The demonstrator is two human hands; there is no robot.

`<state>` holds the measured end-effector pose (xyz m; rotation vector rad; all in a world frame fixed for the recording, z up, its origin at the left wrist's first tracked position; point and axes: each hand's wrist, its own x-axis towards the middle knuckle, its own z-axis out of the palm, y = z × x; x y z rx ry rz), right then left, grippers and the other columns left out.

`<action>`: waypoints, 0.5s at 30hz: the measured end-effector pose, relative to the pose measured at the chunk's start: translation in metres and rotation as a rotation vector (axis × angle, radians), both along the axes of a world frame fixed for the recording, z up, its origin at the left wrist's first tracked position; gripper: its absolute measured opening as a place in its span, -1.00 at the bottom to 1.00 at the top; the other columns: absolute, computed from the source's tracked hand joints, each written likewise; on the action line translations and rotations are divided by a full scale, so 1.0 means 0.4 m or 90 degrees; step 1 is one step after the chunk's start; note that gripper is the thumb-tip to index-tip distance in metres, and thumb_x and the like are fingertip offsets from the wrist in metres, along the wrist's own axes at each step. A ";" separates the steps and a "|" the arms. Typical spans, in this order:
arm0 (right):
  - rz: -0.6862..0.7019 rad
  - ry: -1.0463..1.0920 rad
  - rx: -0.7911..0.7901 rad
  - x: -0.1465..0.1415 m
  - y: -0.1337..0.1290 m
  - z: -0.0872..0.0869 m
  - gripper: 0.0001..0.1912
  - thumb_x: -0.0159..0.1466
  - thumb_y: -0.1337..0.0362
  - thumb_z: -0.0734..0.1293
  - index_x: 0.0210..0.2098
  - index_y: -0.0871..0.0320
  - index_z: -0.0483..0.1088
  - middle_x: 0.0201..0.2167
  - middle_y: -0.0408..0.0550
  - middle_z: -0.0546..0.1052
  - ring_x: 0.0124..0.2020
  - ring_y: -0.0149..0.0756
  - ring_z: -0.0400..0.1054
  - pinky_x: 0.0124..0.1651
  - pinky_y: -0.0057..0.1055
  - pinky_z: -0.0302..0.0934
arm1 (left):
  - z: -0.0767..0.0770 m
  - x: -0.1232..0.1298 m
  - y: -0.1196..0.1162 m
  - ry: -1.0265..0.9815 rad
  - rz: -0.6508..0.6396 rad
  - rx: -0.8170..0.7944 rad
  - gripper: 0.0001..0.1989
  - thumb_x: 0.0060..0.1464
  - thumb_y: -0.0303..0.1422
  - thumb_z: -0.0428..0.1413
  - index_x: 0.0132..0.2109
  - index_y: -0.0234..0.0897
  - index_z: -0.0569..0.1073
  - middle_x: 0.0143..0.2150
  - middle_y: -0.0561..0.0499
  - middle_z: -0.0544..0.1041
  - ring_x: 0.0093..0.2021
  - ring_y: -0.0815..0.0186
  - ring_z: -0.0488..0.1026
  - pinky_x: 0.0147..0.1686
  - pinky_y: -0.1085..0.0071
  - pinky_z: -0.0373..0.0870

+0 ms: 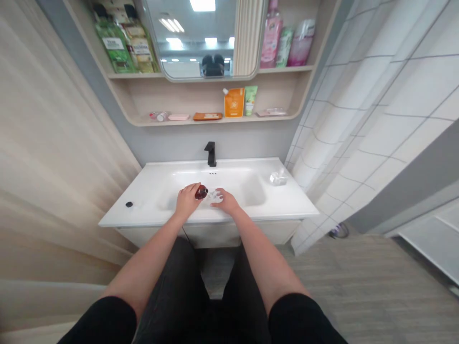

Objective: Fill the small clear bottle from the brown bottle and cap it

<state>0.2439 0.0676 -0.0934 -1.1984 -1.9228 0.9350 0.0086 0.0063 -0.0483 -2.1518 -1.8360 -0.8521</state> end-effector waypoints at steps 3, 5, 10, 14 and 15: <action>-0.003 0.000 -0.003 -0.001 0.000 0.001 -0.13 0.05 0.15 0.73 0.29 -0.03 0.42 0.04 -0.01 0.66 -0.04 -0.12 0.61 0.10 -0.19 0.46 | 0.003 0.000 -0.003 0.020 0.001 0.005 -0.43 0.31 -0.29 0.25 0.41 -0.13 0.46 0.37 -0.20 0.55 0.33 -0.04 0.48 0.34 0.04 0.33; -0.005 0.000 0.000 -0.002 -0.002 0.004 -0.13 0.06 0.15 0.73 0.30 -0.03 0.43 0.03 0.00 0.66 -0.04 -0.12 0.61 0.11 -0.18 0.46 | 0.004 0.000 -0.004 0.033 -0.007 0.010 -0.45 0.31 -0.32 0.23 0.41 -0.13 0.47 0.37 -0.20 0.55 0.35 -0.03 0.46 0.36 0.03 0.29; -0.009 0.002 0.012 -0.003 -0.005 0.011 -0.11 0.07 0.14 0.72 0.34 -0.03 0.44 0.04 0.01 0.66 -0.03 -0.12 0.60 0.13 -0.18 0.46 | 0.010 0.001 -0.007 0.053 -0.020 0.023 -0.46 0.31 -0.41 0.17 0.40 -0.11 0.48 0.37 -0.19 0.55 0.39 -0.02 0.41 0.43 -0.01 0.19; -0.012 -0.007 0.007 -0.004 -0.002 0.010 -0.08 0.07 0.15 0.73 0.37 -0.03 0.43 0.07 0.02 0.66 -0.02 -0.12 0.59 0.15 -0.18 0.45 | 0.015 0.003 -0.009 0.057 -0.022 0.022 -0.45 0.30 -0.45 0.14 0.39 -0.10 0.49 0.37 -0.19 0.54 0.40 -0.03 0.40 0.45 -0.04 0.16; -0.012 -0.009 0.004 -0.005 -0.001 0.009 -0.07 0.06 0.15 0.73 0.38 -0.04 0.43 0.07 0.01 0.66 -0.03 -0.12 0.59 0.15 -0.18 0.45 | 0.016 0.004 -0.010 0.055 -0.024 0.022 -0.45 0.30 -0.45 0.13 0.39 -0.09 0.49 0.37 -0.19 0.54 0.40 -0.02 0.39 0.45 -0.04 0.15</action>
